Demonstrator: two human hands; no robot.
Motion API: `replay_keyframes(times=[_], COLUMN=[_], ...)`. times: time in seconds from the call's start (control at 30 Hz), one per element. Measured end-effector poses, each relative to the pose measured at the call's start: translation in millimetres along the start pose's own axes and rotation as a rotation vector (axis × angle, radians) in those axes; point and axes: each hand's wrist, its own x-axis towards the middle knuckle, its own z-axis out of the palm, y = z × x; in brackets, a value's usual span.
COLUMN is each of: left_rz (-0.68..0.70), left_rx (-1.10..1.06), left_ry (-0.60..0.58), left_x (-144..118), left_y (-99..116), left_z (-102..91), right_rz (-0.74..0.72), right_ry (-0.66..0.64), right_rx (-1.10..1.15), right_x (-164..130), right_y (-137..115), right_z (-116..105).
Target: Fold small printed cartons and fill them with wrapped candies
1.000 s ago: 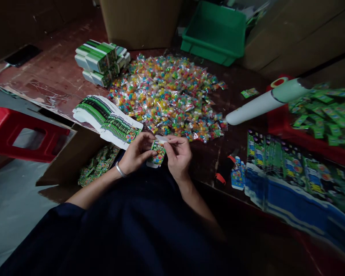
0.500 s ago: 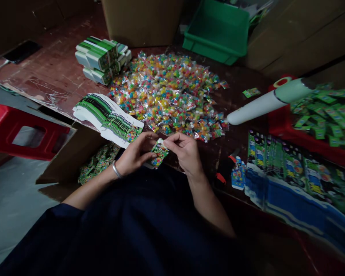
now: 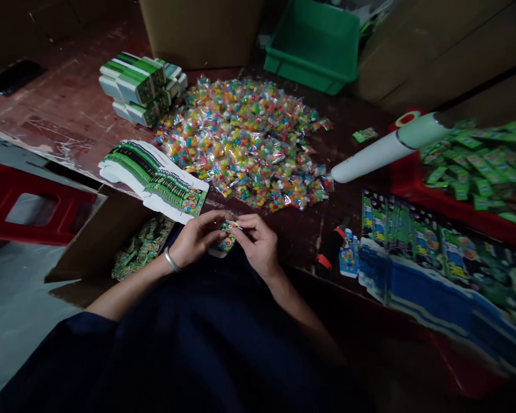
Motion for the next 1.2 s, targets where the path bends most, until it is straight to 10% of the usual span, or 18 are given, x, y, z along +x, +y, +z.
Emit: replay_keyframes(times=[0.47,0.73,0.9,1.2], left_rz=[-0.121,-0.262,-0.191,-0.104], left_rx=[-0.129,-0.249,-0.252,-0.141], left_ry=[0.166,0.061,0.042,-0.087], left_x=[12,14,17,15], left_y=[-7,-9,-14,-14], left_z=[-21.0,-13.6,-7.5,4.3], right_rz=[-0.117,-0.002,0.079,-0.11], right_ry=[-0.038,0.438,0.244,-0.014], right_rx=[-0.906,-0.286,-0.076,-0.279], right_x=[53,46,39,39], right_y=[53,4,-38,-31], right_z=[-43,-56,-50,-32])
